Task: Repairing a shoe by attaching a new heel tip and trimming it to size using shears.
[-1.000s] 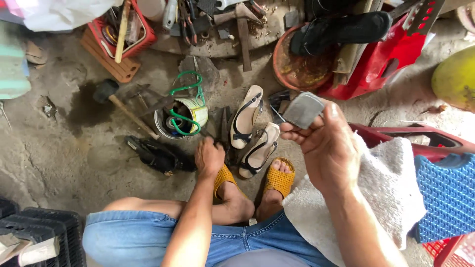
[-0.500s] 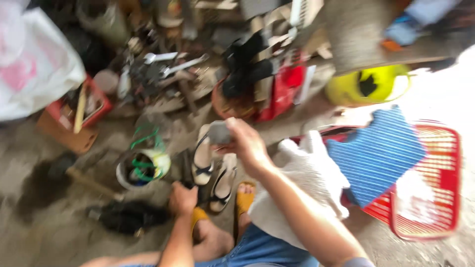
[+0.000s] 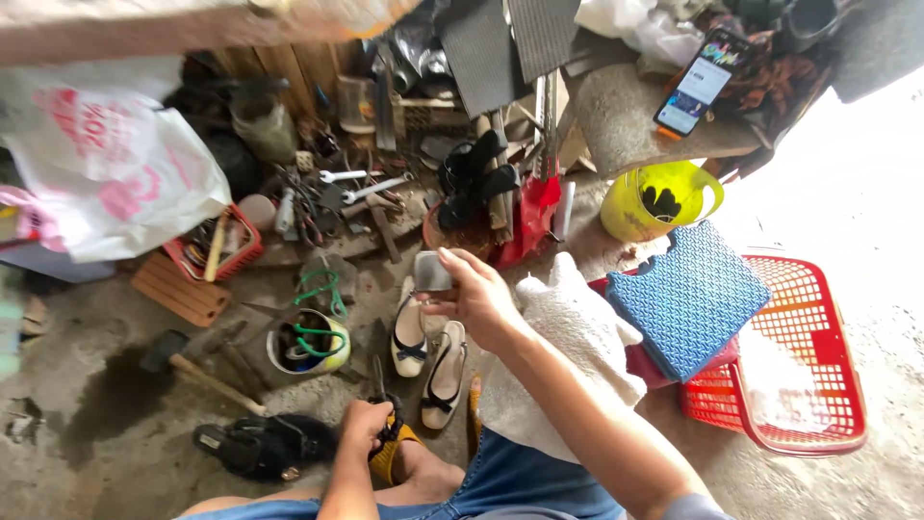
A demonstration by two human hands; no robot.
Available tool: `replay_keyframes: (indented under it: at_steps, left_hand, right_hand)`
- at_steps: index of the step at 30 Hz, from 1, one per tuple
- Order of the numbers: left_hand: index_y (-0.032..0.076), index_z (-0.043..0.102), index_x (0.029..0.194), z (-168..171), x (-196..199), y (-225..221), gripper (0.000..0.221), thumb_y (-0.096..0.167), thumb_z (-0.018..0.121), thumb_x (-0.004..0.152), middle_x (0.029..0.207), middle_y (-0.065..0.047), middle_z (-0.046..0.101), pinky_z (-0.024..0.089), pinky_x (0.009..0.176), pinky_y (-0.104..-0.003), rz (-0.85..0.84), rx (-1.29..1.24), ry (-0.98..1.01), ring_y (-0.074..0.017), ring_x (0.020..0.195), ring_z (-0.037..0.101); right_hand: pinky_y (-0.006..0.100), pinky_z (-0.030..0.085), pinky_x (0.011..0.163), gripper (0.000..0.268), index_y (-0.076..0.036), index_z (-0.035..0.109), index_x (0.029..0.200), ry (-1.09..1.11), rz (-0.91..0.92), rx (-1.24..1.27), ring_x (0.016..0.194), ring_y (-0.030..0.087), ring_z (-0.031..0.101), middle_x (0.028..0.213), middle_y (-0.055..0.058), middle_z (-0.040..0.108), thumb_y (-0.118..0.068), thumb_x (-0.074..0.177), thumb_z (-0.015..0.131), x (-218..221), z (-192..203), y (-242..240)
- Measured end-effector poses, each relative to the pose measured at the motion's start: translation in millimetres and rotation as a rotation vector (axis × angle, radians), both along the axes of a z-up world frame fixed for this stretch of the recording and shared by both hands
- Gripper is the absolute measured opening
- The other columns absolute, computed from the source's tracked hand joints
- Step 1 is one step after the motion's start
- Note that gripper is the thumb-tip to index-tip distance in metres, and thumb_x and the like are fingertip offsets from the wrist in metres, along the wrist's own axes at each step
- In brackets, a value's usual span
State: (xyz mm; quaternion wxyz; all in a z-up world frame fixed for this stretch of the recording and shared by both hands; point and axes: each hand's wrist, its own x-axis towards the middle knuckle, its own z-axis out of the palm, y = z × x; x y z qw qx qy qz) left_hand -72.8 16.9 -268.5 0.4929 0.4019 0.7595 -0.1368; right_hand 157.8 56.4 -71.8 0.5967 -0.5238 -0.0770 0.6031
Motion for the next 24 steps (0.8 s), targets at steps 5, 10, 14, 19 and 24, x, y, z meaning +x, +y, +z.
replay_keyframes:
  at_steps: [5, 10, 14, 19, 24]
  left_hand:
    - [0.006, 0.067, 0.066, 38.7, -11.8, -3.6, 0.034, 0.039, 0.065, 0.074, 0.064, -0.014, 0.067, 0.047, 0.061, -0.043, -0.196, 0.199, -0.013, -0.033, 0.06, 0.063]
    - [-0.002, 0.073, 0.106, 137.9, -19.4, -25.9, 0.022, 0.016, 0.07, 0.093, 0.106, -0.016, 0.081, 0.052, 0.076, -0.036, 0.169, 0.348, -0.52, -0.0244, 0.09, 0.071]
    - [0.004, 0.075, 0.113, 176.6, -30.9, -61.4, 0.034, 0.01, 0.083, 0.08, 0.096, -0.013, 0.08, 0.062, 0.077, -0.031, 0.352, 0.42, -0.798, -0.0189, 0.081, 0.071]
    - [0.006, 0.076, 0.103, 73.7, -41.6, -109.4, 0.036, -0.007, 0.078, 0.07, 0.087, -0.011, 0.085, 0.06, 0.076, -0.023, 0.156, 0.47, -0.774, -0.0149, 0.081, 0.078]
    - [0.019, 0.068, 0.092, 150.0, -11.4, -107.2, 0.036, 0.045, 0.083, 0.073, 0.078, -0.002, 0.074, 0.051, 0.072, -0.033, -0.073, 0.449, -0.372, -0.0173, 0.073, 0.067]
  right_hand:
    - [0.037, 0.065, 0.067, 0.035, -0.004, 0.061, 0.12, -0.155, 0.111, 0.133, 0.085, 0.032, 0.075, 0.107, 0.02, 0.072, -0.023, 0.091, 0.069, 11.4, 41.5, -51.6]
    - [0.031, 0.062, 0.062, 0.023, -0.008, 0.059, 0.109, -0.265, 0.117, 0.201, 0.078, 0.025, 0.075, 0.101, 0.015, 0.072, -0.02, 0.093, 0.069, 11.3, 70.1, -82.8]
    - [0.026, 0.058, 0.057, 0.024, -0.006, 0.059, 0.11, -0.253, 0.092, 0.205, 0.07, 0.023, 0.075, 0.099, 0.014, 0.071, -0.021, 0.095, 0.068, -2.7, 77.4, -90.8]
    - [0.03, 0.06, 0.057, 0.023, -0.002, 0.06, 0.111, -0.23, 0.086, 0.163, 0.071, 0.029, 0.076, 0.096, 0.019, 0.072, -0.017, 0.094, 0.068, -10.8, 53.8, -88.8]
    - [0.032, 0.062, 0.06, 0.016, -0.002, 0.061, 0.102, -0.202, 0.09, 0.162, 0.067, 0.028, 0.074, 0.094, 0.022, 0.074, -0.015, 0.096, 0.067, -3.9, 41.1, -85.1]
